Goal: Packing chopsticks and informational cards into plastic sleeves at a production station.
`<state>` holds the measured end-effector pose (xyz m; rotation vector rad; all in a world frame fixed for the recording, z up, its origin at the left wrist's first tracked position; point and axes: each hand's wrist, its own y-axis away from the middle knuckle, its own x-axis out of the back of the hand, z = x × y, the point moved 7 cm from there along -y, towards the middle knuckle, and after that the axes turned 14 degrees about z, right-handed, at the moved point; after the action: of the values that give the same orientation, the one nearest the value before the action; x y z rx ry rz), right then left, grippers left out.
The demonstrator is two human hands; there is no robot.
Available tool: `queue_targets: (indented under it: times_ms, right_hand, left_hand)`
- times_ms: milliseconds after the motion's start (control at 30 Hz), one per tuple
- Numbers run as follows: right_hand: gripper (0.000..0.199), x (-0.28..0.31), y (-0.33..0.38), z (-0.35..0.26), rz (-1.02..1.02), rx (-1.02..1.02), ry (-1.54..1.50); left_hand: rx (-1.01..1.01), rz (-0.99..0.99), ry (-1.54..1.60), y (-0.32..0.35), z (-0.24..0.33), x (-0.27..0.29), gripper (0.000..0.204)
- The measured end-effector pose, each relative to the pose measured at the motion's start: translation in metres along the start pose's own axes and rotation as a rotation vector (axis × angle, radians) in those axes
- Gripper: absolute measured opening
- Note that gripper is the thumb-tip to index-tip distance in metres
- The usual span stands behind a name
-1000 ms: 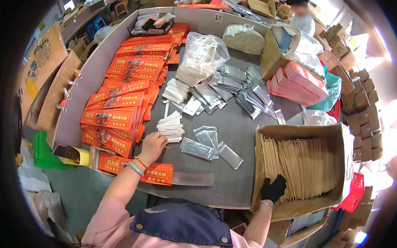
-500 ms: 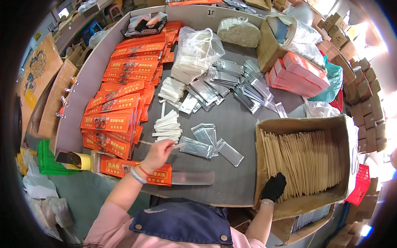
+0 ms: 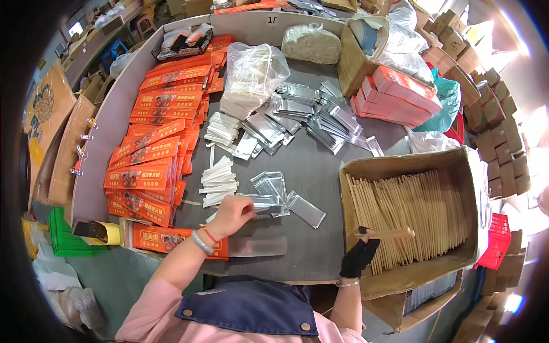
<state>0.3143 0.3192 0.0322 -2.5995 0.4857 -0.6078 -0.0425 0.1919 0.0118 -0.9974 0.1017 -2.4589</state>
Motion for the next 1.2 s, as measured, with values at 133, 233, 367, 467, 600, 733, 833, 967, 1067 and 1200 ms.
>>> queue_targets:
  times_ms: [133, 233, 367, 467, 600, 733, 833, 967, 1067, 1200]
  right_hand:
    - [0.015, -0.019, -0.003, -0.018, -0.355, -0.031, 0.085]
    - [0.019, -0.059, 0.031, -0.066, -0.715, 0.286, 0.016]
    - [0.028, -0.065, 0.067, -0.069, -1.083, 0.523, 0.166]
    - [0.029, -0.078, 0.093, -0.056, -1.122, 0.621, 0.176]
    - [0.031, -0.117, 0.134, -0.097, -1.050, 0.608, -0.206]
    - [0.026, -0.106, 0.108, -0.047, -1.073, 0.472, 0.146]
    - [0.028, -0.117, 0.158, -0.046, -0.950, -0.023, -0.025]
    - [0.046, -0.131, 0.171, -0.116, -1.062, -0.172, -0.496]
    - [0.056, -0.113, 0.137, -0.145, -0.906, 0.612, -0.058]
    - [0.061, -0.118, 0.132, -0.130, -1.224, 0.590, 0.103]
  left_hand:
    - [0.145, -0.273, 0.120, 0.038, 0.023, 0.008, 0.026]
    - [-0.087, -0.188, -0.236, 0.071, 0.033, 0.009, 0.036]
    - [0.046, -0.001, -0.225, 0.096, 0.017, 0.050, 0.058]
    - [-0.030, 0.007, -0.297, 0.107, 0.018, 0.053, 0.069]
    - [-0.037, 0.004, -0.242, 0.094, 0.031, 0.033, 0.070]
    - [-0.052, 0.006, -0.307, 0.090, 0.035, 0.038, 0.071]
    - [-0.070, -0.035, -0.247, 0.089, 0.033, 0.019, 0.071]
    - [-0.151, -0.061, -0.296, 0.077, 0.040, 0.021, 0.059]
    - [-0.274, -0.123, -0.410, 0.085, 0.047, 0.020, 0.045]
    - [-0.360, -0.326, -0.435, 0.049, 0.065, 0.058, 0.025]
